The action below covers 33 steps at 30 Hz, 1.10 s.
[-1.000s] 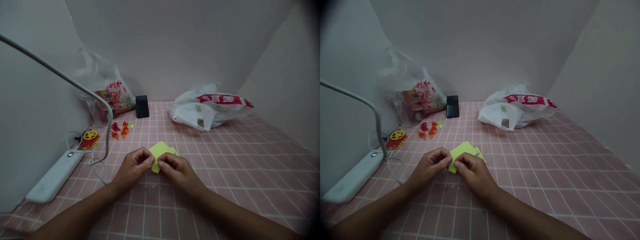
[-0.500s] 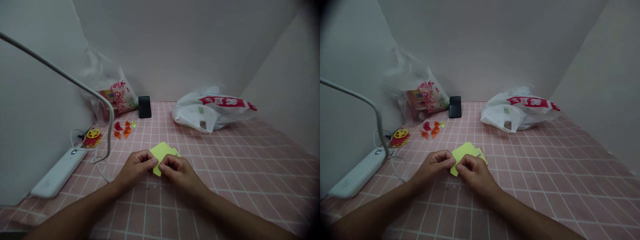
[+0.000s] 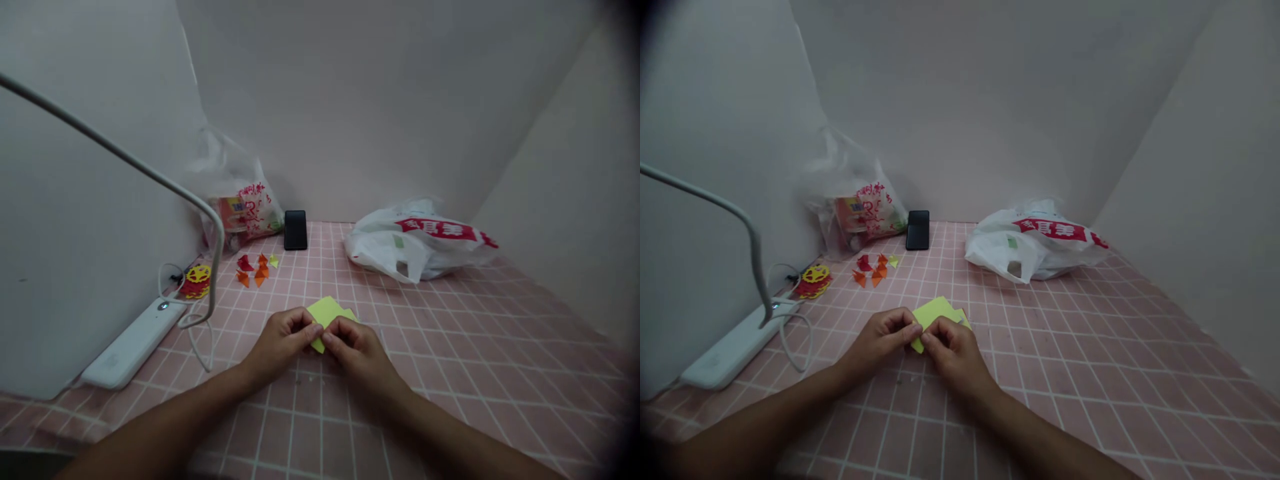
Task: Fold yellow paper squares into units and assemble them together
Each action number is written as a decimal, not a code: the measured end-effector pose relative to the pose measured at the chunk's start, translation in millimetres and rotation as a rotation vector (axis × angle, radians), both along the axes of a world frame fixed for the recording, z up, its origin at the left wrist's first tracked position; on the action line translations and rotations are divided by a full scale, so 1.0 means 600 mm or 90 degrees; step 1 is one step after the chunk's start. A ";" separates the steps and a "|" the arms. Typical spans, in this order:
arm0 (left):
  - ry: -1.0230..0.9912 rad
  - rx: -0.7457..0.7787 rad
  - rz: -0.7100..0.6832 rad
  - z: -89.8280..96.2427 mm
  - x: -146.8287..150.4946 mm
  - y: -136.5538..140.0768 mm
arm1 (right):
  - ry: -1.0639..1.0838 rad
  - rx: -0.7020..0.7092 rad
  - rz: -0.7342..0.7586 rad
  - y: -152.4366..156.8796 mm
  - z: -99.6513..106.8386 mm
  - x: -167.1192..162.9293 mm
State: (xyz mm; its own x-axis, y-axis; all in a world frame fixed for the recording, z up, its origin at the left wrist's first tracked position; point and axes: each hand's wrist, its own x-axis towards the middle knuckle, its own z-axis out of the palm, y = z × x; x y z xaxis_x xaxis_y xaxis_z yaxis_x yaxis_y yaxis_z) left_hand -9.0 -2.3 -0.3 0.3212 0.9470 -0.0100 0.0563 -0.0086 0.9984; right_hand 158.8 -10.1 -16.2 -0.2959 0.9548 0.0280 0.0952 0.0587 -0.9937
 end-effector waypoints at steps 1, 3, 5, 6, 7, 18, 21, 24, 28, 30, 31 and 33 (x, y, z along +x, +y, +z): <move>-0.005 0.007 0.007 -0.001 0.001 -0.001 | 0.005 -0.003 0.006 0.000 0.000 -0.001; -0.018 0.018 0.024 -0.003 0.002 -0.001 | 0.029 -0.019 0.024 0.000 0.000 -0.002; -0.030 0.017 0.031 -0.007 0.004 -0.001 | 0.053 -0.025 0.032 0.000 0.001 -0.004; -0.035 0.014 0.030 -0.009 0.004 -0.001 | 0.058 -0.021 0.027 0.000 0.001 -0.004; -0.039 0.009 0.026 -0.011 0.005 0.000 | 0.060 -0.011 0.014 0.000 0.000 -0.005; -0.044 0.053 -0.012 -0.014 0.003 0.008 | 0.039 0.078 0.008 0.009 -0.009 -0.003; -0.054 0.050 -0.015 -0.014 0.003 0.006 | 0.034 0.095 0.009 0.008 -0.001 -0.002; -0.056 0.050 -0.008 -0.014 0.004 0.003 | 0.026 0.109 0.014 0.003 0.007 -0.002; -0.052 0.043 0.010 -0.016 0.005 0.003 | 0.022 0.112 0.014 0.000 0.005 -0.003; -0.049 0.035 0.005 -0.017 0.007 0.005 | 0.022 0.108 -0.005 0.003 -0.002 -0.002; -0.046 0.031 0.001 -0.017 0.007 0.005 | 0.023 0.105 -0.014 0.005 -0.005 -0.001; -0.036 0.023 -0.006 -0.016 0.007 0.004 | 0.027 0.094 -0.016 0.010 -0.011 0.002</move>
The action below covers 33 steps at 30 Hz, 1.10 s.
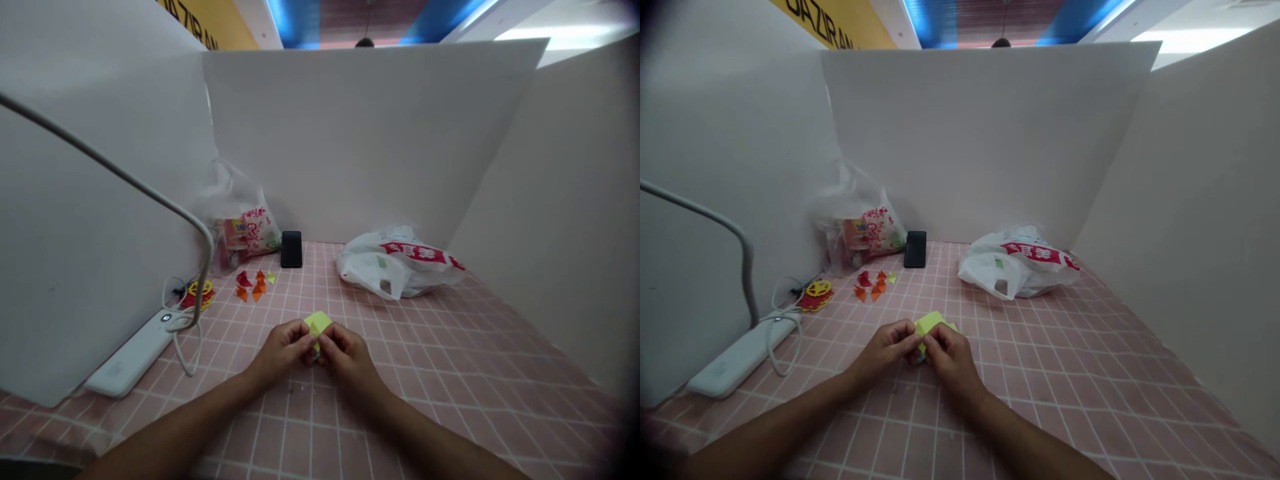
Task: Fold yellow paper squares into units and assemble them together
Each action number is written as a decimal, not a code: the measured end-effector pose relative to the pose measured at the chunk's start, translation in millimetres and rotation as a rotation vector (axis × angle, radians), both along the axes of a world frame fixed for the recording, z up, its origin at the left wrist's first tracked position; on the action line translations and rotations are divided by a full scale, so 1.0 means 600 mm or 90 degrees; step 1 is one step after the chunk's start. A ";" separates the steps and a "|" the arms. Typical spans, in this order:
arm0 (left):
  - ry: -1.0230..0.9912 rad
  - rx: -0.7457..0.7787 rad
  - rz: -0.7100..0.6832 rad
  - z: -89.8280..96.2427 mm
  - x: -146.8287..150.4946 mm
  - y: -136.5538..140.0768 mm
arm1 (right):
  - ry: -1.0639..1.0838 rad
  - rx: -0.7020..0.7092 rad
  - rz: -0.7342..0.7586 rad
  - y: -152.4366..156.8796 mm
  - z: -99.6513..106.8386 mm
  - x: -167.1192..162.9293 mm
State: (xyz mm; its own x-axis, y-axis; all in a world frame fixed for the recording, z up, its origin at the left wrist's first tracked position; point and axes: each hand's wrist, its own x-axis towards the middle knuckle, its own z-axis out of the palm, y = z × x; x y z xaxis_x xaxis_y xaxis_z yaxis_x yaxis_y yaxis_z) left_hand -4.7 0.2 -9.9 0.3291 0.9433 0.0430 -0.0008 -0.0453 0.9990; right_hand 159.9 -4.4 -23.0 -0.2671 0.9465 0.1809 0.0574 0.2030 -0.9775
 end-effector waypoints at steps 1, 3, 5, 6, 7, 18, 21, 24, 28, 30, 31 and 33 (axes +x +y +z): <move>0.010 -0.003 -0.002 0.002 0.000 -0.001 | 0.003 -0.005 0.009 0.003 -0.002 0.002; 0.049 0.003 -0.011 0.006 -0.001 -0.004 | 0.015 -0.011 0.029 0.007 -0.001 0.005; 0.123 0.034 -0.037 0.009 -0.001 -0.006 | 0.030 -0.011 0.036 0.010 0.004 0.008; 0.162 0.050 -0.050 0.010 -0.001 -0.007 | 0.030 -0.012 0.040 0.010 0.007 0.009; 0.185 0.056 -0.055 0.011 -0.001 -0.007 | 0.018 -0.015 0.054 0.010 0.010 0.009; 0.144 0.098 -0.030 0.017 -0.007 -0.011 | 0.040 -0.045 -0.012 0.000 0.010 0.009; 0.157 0.110 -0.003 0.020 -0.010 -0.009 | 0.044 -0.078 0.010 0.006 0.006 0.011; 0.209 0.131 0.005 0.020 -0.012 -0.005 | 0.028 -0.078 0.040 0.008 0.004 0.013; 0.238 0.134 -0.007 0.016 -0.015 -0.001 | -0.021 -0.033 0.011 0.003 0.007 0.015; 0.261 0.142 -0.023 0.014 -0.017 0.000 | -0.055 -0.007 -0.011 0.000 0.009 0.015; 0.286 0.168 -0.021 0.013 -0.017 0.001 | -0.075 0.009 -0.020 -0.002 0.009 0.015; 0.334 0.230 -0.007 0.010 -0.019 0.000 | -0.112 0.034 -0.034 -0.004 0.010 0.014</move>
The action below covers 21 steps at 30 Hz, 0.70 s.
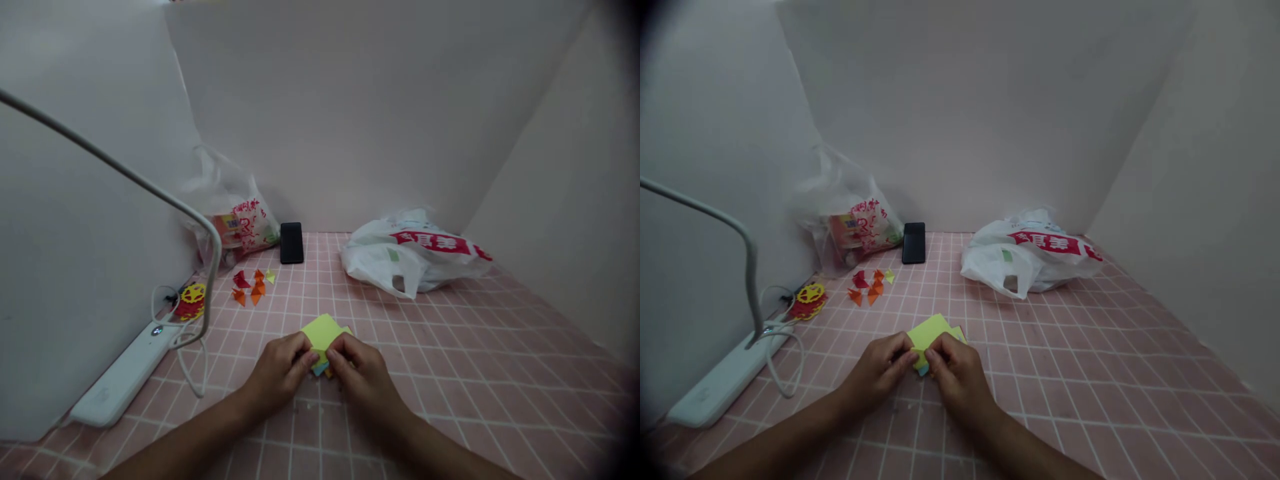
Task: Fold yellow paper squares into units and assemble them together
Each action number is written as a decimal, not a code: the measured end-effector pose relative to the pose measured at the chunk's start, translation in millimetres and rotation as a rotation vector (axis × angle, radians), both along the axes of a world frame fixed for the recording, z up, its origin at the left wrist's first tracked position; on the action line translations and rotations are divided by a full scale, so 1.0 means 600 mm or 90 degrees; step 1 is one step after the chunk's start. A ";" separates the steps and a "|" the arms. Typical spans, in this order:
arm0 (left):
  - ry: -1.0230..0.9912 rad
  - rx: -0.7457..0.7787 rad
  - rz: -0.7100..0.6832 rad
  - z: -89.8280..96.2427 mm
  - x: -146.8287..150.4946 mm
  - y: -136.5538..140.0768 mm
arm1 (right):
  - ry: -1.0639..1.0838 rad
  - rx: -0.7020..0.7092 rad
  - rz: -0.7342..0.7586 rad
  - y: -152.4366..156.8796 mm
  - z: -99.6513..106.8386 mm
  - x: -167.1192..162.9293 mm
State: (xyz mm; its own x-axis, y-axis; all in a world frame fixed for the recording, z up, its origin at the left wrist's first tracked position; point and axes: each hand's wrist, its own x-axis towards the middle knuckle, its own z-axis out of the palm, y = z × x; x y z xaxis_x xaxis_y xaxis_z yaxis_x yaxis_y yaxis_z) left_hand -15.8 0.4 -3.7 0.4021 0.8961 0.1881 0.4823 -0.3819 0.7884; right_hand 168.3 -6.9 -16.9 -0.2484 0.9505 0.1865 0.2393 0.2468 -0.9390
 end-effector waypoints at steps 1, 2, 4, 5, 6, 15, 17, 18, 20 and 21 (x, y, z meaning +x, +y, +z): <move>0.009 0.015 0.004 -0.002 -0.001 0.000 | -0.016 0.010 -0.003 0.000 0.000 0.000; 0.009 0.013 -0.001 -0.004 -0.002 0.000 | -0.026 0.017 -0.004 0.000 0.000 0.001; -0.001 0.004 -0.001 -0.010 -0.003 0.001 | -0.031 0.029 -0.008 0.002 -0.001 0.003; -0.009 0.003 0.010 -0.013 -0.004 0.002 | -0.024 0.032 -0.018 0.005 -0.003 0.005; -0.020 0.005 0.033 -0.016 -0.006 0.002 | -0.012 0.032 -0.036 0.008 -0.005 0.008; -0.065 0.016 0.084 -0.027 -0.010 0.001 | 0.021 0.011 -0.174 0.023 -0.025 0.022; -0.066 0.027 0.078 -0.025 -0.009 0.001 | -0.003 0.033 -0.171 0.021 -0.022 0.023; -0.066 0.041 0.065 -0.025 -0.008 0.000 | -0.013 0.037 -0.165 0.020 -0.021 0.024; -0.071 0.094 0.047 -0.026 -0.008 0.001 | -0.031 0.036 -0.122 0.017 -0.024 0.024; -0.078 0.122 0.035 -0.028 -0.009 0.002 | -0.048 0.037 -0.131 0.016 -0.028 0.023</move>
State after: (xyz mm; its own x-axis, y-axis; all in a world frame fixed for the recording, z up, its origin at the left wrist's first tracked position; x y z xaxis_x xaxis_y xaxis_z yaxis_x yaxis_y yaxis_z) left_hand -21.4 1.9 -20.5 0.3179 0.8587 0.4019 0.4115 -0.5068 0.7575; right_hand 182.1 2.7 -33.8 -0.0655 0.9708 0.2306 0.3598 0.2385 -0.9020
